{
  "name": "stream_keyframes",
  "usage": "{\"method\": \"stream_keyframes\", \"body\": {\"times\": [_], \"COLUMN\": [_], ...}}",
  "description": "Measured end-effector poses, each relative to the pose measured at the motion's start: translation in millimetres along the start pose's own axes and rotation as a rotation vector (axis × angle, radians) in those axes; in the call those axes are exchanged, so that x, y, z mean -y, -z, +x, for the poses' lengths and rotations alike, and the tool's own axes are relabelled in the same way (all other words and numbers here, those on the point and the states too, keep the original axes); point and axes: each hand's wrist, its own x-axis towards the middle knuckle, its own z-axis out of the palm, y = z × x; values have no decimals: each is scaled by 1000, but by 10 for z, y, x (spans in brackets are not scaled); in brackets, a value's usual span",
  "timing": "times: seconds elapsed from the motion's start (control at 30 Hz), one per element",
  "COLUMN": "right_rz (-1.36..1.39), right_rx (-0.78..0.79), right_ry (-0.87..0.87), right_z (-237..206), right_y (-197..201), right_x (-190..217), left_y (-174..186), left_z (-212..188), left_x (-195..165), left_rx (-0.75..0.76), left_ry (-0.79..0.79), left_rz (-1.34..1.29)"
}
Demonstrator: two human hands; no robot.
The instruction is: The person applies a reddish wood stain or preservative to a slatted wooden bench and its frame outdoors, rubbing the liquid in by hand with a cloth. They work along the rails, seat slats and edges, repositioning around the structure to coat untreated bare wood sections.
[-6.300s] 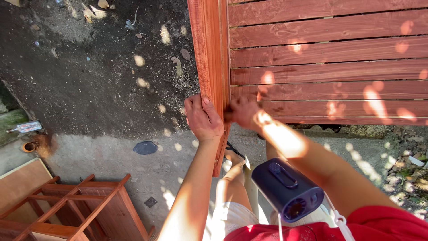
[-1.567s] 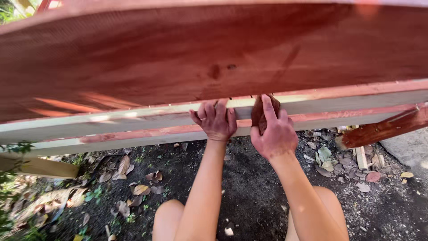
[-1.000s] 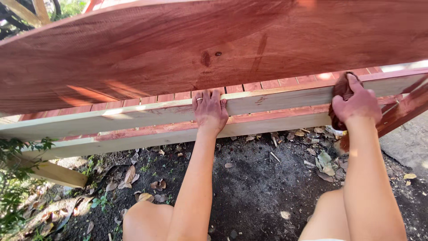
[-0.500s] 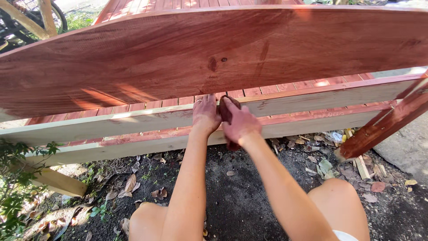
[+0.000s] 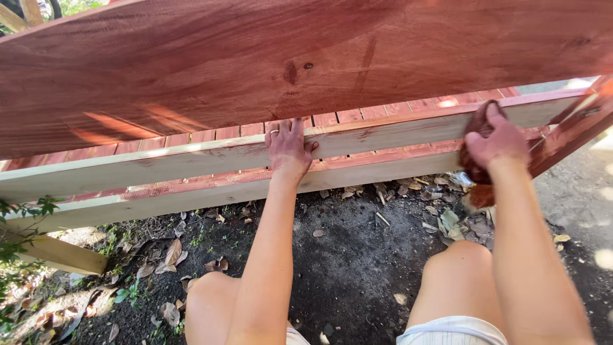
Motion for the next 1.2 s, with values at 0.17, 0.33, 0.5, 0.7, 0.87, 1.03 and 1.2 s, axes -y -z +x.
{"method": "stream_keyframes", "body": {"times": [0.17, 0.33, 0.5, 0.7, 0.87, 1.03, 1.2], "right_rz": [204, 135, 60, 117, -44, 13, -60], "right_rx": [156, 478, 461, 174, 128, 283, 405], "right_ry": [118, 365, 397, 119, -98, -2, 188], "right_z": [-611, -1357, -1149, -386, -77, -660, -1211], "right_y": [-180, -361, -251, -1, 108, -99, -166], "right_x": [1080, 2341, 2208, 816, 444, 1331, 2318], "left_y": [-16, 18, 21, 103, 132, 91, 34], "left_z": [34, 162, 120, 82, 25, 47, 71], "left_x": [38, 81, 106, 33, -9, -9, 19], "left_rx": [-105, 34, -24, 36, 37, 47, -4], "left_ry": [-51, -19, -23, 41, 33, 43, 37], "left_rz": [15, 134, 82, -2, -49, -52, -11]}}
